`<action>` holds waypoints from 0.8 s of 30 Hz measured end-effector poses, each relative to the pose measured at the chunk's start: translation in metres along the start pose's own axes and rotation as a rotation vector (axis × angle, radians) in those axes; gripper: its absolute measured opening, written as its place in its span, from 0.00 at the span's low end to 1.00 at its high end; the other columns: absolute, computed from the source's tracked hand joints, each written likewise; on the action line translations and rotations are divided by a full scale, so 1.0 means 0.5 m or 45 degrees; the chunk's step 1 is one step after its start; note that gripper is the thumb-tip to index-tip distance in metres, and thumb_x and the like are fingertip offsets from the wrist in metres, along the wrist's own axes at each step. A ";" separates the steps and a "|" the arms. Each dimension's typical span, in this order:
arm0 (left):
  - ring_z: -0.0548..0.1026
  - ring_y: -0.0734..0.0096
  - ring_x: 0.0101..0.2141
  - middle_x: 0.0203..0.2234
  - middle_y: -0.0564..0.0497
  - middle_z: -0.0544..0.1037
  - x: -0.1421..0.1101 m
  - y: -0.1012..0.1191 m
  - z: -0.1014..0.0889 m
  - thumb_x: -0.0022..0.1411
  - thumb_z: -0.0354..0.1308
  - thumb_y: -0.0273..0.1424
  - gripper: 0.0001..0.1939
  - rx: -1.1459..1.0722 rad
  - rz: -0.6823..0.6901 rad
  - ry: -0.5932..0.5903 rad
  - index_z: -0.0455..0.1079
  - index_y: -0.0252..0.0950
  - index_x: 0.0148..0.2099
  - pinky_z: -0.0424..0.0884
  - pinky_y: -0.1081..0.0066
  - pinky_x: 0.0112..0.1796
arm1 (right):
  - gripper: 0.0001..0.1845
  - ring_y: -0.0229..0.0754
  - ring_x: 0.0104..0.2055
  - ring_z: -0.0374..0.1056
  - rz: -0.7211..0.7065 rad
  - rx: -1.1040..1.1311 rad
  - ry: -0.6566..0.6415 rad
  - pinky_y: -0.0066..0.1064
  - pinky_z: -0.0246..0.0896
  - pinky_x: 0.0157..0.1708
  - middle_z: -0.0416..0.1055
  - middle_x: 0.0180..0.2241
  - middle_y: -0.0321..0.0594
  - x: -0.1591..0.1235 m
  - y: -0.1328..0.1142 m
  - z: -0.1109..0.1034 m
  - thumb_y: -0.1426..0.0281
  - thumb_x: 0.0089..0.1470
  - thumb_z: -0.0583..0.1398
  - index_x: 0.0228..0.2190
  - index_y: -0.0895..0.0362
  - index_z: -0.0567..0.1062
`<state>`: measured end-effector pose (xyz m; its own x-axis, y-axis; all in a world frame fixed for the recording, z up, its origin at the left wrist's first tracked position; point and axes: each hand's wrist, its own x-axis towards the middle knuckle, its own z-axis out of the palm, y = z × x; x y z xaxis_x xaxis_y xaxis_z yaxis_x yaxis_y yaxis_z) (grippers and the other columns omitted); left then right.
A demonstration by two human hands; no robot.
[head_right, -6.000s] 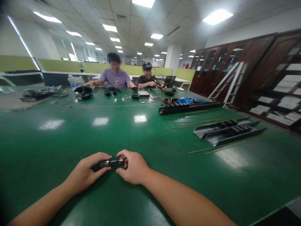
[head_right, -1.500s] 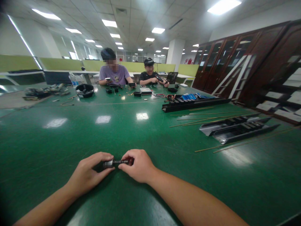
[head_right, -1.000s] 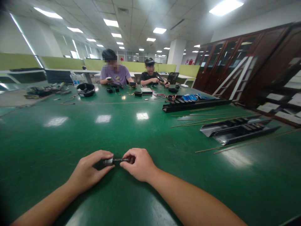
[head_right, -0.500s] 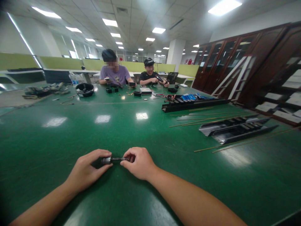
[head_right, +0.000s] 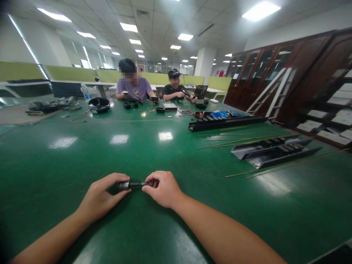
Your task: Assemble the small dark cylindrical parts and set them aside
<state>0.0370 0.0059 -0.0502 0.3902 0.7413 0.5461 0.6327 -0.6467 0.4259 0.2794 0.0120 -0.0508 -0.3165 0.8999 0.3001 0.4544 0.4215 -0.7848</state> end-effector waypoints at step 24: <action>0.78 0.60 0.39 0.41 0.47 0.80 0.014 -0.036 -0.018 0.59 0.63 0.44 0.20 0.068 -0.438 0.283 0.74 0.40 0.50 0.75 0.61 0.43 | 0.09 0.36 0.25 0.66 0.081 0.082 -0.017 0.26 0.61 0.26 0.74 0.24 0.37 0.003 0.020 0.011 0.66 0.48 0.67 0.30 0.59 0.80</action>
<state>0.0222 0.0213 -0.0477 -0.0006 0.8522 0.5232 0.7369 -0.3533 0.5763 0.2789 0.0168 -0.0614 -0.2999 0.9228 0.2419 0.4196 0.3553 -0.8353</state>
